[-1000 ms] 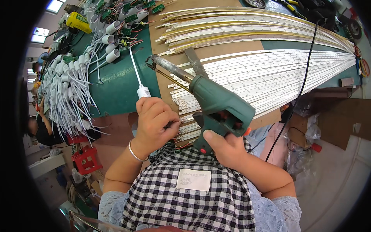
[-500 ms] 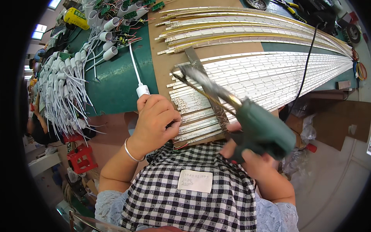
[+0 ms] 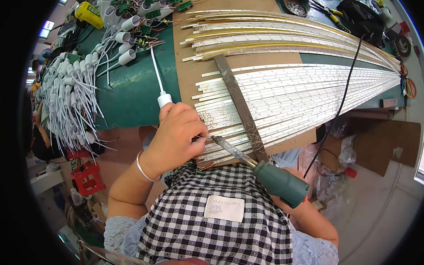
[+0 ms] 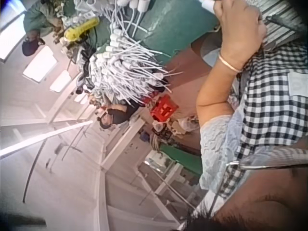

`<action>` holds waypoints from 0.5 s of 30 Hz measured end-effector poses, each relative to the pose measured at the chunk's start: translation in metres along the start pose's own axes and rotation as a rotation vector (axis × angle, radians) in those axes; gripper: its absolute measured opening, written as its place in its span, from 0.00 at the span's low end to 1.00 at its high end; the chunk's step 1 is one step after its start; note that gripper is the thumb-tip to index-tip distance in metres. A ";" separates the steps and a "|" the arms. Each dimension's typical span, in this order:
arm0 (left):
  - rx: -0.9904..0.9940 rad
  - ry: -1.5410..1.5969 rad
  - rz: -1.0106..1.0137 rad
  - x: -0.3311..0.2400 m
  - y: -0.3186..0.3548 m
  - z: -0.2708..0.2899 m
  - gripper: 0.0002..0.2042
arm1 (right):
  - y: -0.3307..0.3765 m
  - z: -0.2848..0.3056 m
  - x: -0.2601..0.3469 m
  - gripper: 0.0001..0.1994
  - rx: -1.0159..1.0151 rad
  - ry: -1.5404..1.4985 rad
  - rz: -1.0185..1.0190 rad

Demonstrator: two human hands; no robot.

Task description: The person is soldering wires to small green circuit boards at a workbench. They repeatedly pick up a board, position a wire, and use a soldering iron to attach the wire to the board's terminals. The person then places the finished unit aside and repeats the process with the next board.

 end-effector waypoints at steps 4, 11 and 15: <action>0.025 -0.005 -0.010 -0.002 -0.004 -0.001 0.03 | 0.001 0.001 0.000 0.10 -0.014 -0.002 0.010; 0.030 -0.011 -0.007 -0.002 -0.004 -0.001 0.03 | -0.002 0.002 0.004 0.09 -0.007 0.021 0.001; 0.012 -0.012 -0.009 -0.001 -0.003 -0.002 0.03 | 0.014 0.004 -0.013 0.08 -0.099 -0.046 -0.119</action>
Point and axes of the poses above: each hand's wrist, its own y-axis away from the middle knuckle, its own z-axis out of the back of the hand, x = y × z, the point moved 6 cm from there along -y, towards the middle knuckle, and after that the axes turned 8 degrees about -y, right-handed, at the moved point
